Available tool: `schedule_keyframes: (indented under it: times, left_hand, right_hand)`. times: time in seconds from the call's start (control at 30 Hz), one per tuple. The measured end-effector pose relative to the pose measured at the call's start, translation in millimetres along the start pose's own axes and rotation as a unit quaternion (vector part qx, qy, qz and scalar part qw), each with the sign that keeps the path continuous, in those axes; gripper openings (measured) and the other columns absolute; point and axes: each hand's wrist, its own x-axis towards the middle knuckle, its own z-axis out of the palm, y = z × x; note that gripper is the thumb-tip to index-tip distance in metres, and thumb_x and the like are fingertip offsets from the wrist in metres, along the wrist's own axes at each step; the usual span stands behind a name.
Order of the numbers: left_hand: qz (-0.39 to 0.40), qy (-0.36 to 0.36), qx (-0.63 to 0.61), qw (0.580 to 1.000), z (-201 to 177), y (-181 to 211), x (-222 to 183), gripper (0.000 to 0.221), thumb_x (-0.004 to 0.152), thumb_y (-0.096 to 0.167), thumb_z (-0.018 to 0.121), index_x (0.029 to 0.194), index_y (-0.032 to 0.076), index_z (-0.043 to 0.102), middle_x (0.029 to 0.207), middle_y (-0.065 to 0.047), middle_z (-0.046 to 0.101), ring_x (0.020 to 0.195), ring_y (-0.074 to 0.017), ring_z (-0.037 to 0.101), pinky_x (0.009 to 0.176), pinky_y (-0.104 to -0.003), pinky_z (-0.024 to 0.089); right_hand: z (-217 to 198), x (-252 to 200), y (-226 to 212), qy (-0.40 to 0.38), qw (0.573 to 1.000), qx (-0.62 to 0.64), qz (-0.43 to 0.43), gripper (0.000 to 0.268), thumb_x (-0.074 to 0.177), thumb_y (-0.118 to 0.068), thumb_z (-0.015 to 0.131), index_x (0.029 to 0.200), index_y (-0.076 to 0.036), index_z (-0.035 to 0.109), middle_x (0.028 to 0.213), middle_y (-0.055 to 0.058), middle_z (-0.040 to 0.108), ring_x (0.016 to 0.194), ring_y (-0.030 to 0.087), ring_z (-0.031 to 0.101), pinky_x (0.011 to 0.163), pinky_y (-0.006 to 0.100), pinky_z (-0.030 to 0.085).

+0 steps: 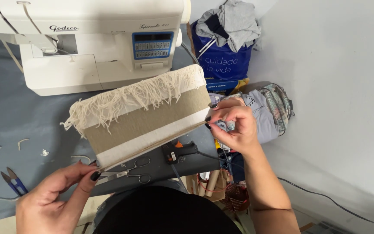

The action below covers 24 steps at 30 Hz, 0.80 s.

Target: Decorating a box by applying hot glue and attaching decorative fringe

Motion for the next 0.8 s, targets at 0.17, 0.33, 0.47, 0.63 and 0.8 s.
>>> schedule_keyframes:
  times: [0.17, 0.33, 0.47, 0.63, 0.8]
  left_hand:
    - [-0.026, -0.003, -0.025, 0.999, 0.3, 1.2, -0.2, 0.01, 0.088, 0.009, 0.077, 0.097, 0.009, 0.08, 0.099, 0.001, 0.08, 0.095, -0.0043, 0.069, 0.094, -0.021, 0.051]
    - [-0.044, -0.013, -0.016, 0.999, -3.4, 4.7, -4.0, 0.011, 0.089, 0.013, 0.076, 0.097, 0.012, 0.082, 0.1, 0.001, 0.083, 0.115, -0.0043, 0.069, 0.1, -0.022, 0.049]
    - [-0.013, -0.023, -0.01, 1.0, -3.2, -4.9, -3.1, 0.007, 0.09, 0.016, 0.075, 0.094, 0.014, 0.08, 0.099, 0.007, 0.082, 0.105, -0.0023, 0.071, 0.097, -0.02, 0.049]
    - [0.01, -0.019, 0.003, 1.0, -2.3, -8.2, -4.8, 0.006, 0.091, 0.017, 0.073, 0.094, 0.015, 0.079, 0.102, 0.008, 0.082, 0.114, -0.0049, 0.071, 0.102, -0.022, 0.048]
    - [-0.016, -0.027, 0.028, 0.999, -5.7, -4.3, -1.6, 0.009, 0.09, 0.023, 0.075, 0.095, 0.021, 0.083, 0.095, 0.014, 0.081, 0.09, -0.0015, 0.074, 0.083, -0.02, 0.049]
  right_hand:
    - [0.2, 9.1, -5.7, -0.023, 0.999, -0.004, -0.036, 0.041, 0.091, 0.001, 0.071, 0.112, -0.016, 0.039, 0.091, 0.006, 0.071, 0.096, 0.025, 0.064, 0.096, 0.041, 0.051]
    - [2.6, 13.0, -14.3, -0.038, 0.999, -0.006, -0.028, 0.04, 0.091, -0.004, 0.073, 0.11, -0.016, 0.039, 0.094, 0.005, 0.072, 0.102, 0.029, 0.066, 0.096, 0.044, 0.048]
    - [6.4, 16.9, -17.4, -0.038, 0.999, -0.037, -0.012, 0.037, 0.092, -0.006, 0.072, 0.107, -0.016, 0.04, 0.09, 0.002, 0.072, 0.1, 0.026, 0.065, 0.096, 0.043, 0.046]
    - [6.2, 16.1, -19.0, -0.046, 0.998, -0.04, -0.01, 0.037, 0.093, -0.005, 0.071, 0.106, -0.017, 0.039, 0.089, 0.002, 0.072, 0.101, 0.026, 0.064, 0.097, 0.042, 0.046]
    - [7.7, 22.7, -23.9, -0.064, 0.997, -0.042, -0.022, 0.037, 0.09, -0.005, 0.072, 0.11, -0.016, 0.043, 0.093, 0.001, 0.072, 0.1, 0.024, 0.065, 0.098, 0.042, 0.046]
